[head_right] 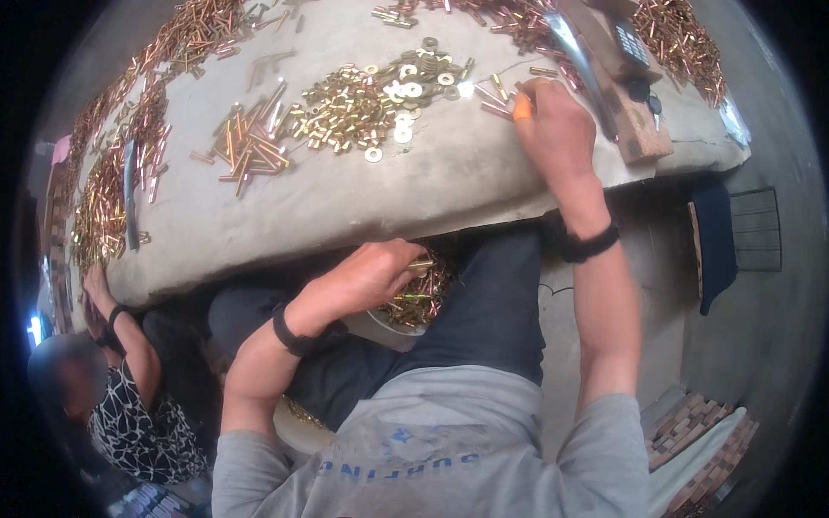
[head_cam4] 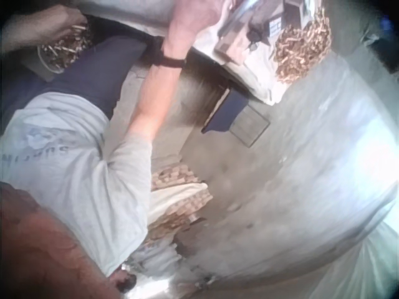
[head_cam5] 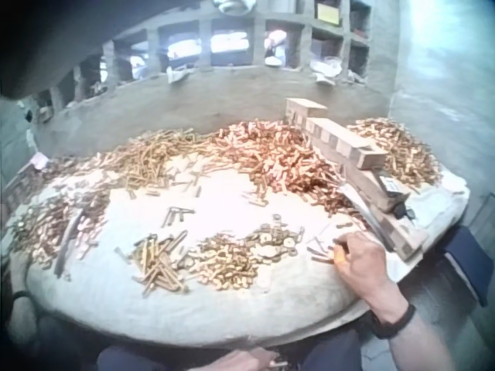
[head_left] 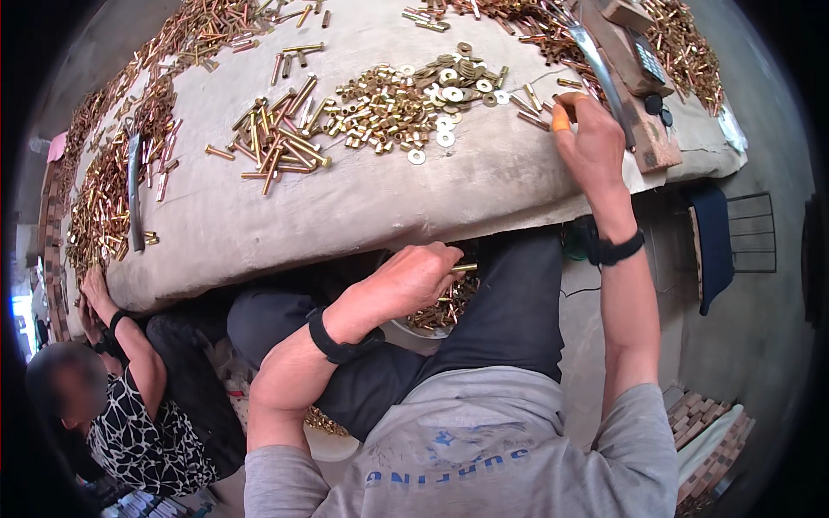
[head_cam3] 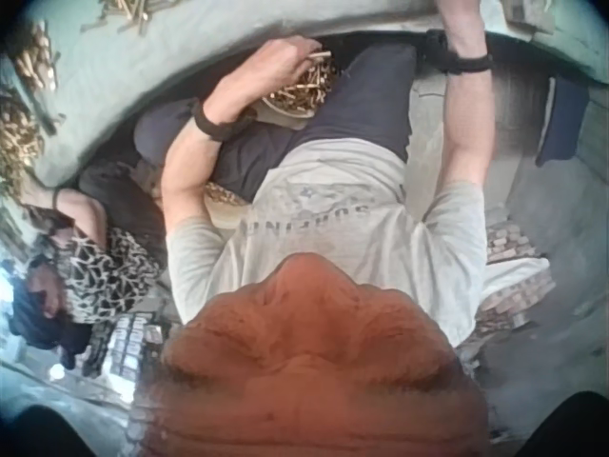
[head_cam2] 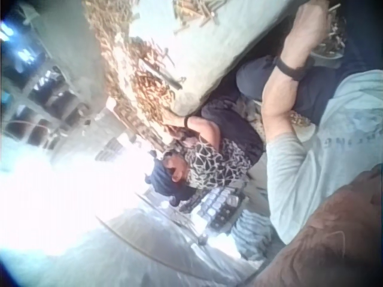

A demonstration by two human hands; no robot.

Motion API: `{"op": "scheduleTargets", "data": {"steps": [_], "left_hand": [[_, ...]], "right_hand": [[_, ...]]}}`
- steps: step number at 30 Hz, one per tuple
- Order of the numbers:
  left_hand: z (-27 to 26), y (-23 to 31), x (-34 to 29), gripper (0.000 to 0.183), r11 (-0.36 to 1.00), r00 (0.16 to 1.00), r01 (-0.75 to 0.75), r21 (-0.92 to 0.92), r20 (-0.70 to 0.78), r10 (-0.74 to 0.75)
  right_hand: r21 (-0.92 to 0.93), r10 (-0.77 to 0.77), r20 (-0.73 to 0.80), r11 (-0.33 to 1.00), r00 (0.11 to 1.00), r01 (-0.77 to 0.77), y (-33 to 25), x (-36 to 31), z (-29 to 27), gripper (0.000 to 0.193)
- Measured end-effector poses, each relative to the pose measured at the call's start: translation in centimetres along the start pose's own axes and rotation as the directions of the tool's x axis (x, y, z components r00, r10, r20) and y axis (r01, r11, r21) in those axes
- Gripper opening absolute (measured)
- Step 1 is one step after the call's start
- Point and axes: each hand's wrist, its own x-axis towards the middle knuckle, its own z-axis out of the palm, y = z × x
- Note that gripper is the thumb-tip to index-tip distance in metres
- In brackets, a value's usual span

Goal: Placing metal washers onto long bolts at a workbench.

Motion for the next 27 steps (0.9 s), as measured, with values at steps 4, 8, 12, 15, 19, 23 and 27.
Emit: {"op": "scheduleTargets", "data": {"steps": [4, 8, 12, 15, 19, 23, 27], "left_hand": [[-1.8, 1.3, 0.2, 0.018, 0.995, 0.993, 0.104, -0.012, 0.056, -0.103], [-2.8, 1.1, -0.4, 0.016, 0.981, 0.982, 0.106, -0.164, -0.136, -0.129], [-4.8, 2.5, -0.7, 0.016, 0.928, 0.913, 0.138, -0.346, -0.318, -0.255], [-5.6, 2.0, -1.2, 0.016, 0.92, 0.846, 0.137, -0.368, -0.44, -0.302], [-6.0, 1.4, -1.5, 0.013, 0.954, 0.784, 0.091, -0.284, -0.571, -0.244], [-5.6, 1.0, -1.3, 0.017, 0.868, 0.779, 0.073, -0.491, -0.515, -0.357], [-5.6, 1.0, -1.2, 0.016, 0.704, 0.779, 0.107, -0.702, -0.381, -0.499]], "right_hand": [[0.399, -0.025, 0.118, 0.917, 0.993, -0.025, -3.4, -1.4, 0.6, 0.02], [0.369, 0.011, 0.259, 0.923, 0.966, -0.109, -8.2, -2.4, 2.3, 0.025], [0.335, -0.066, 0.158, 0.942, 0.985, 0.01, -9.0, -2.2, 5.1, 0.022], [0.264, -0.089, 0.178, 0.964, 0.98, 0.039, -9.2, -2.0, 5.9, 0.018], [0.316, -0.064, 0.212, 0.949, 0.975, -0.007, -8.7, -2.0, 5.5, 0.013], [0.47, -0.078, 0.126, 0.883, 0.989, 0.01, -8.2, -2.4, 5.0, 0.011], [0.749, 0.155, 0.529, 0.377, 0.835, -0.545, -11.0, -4.0, 1.7, 0.019]]}}
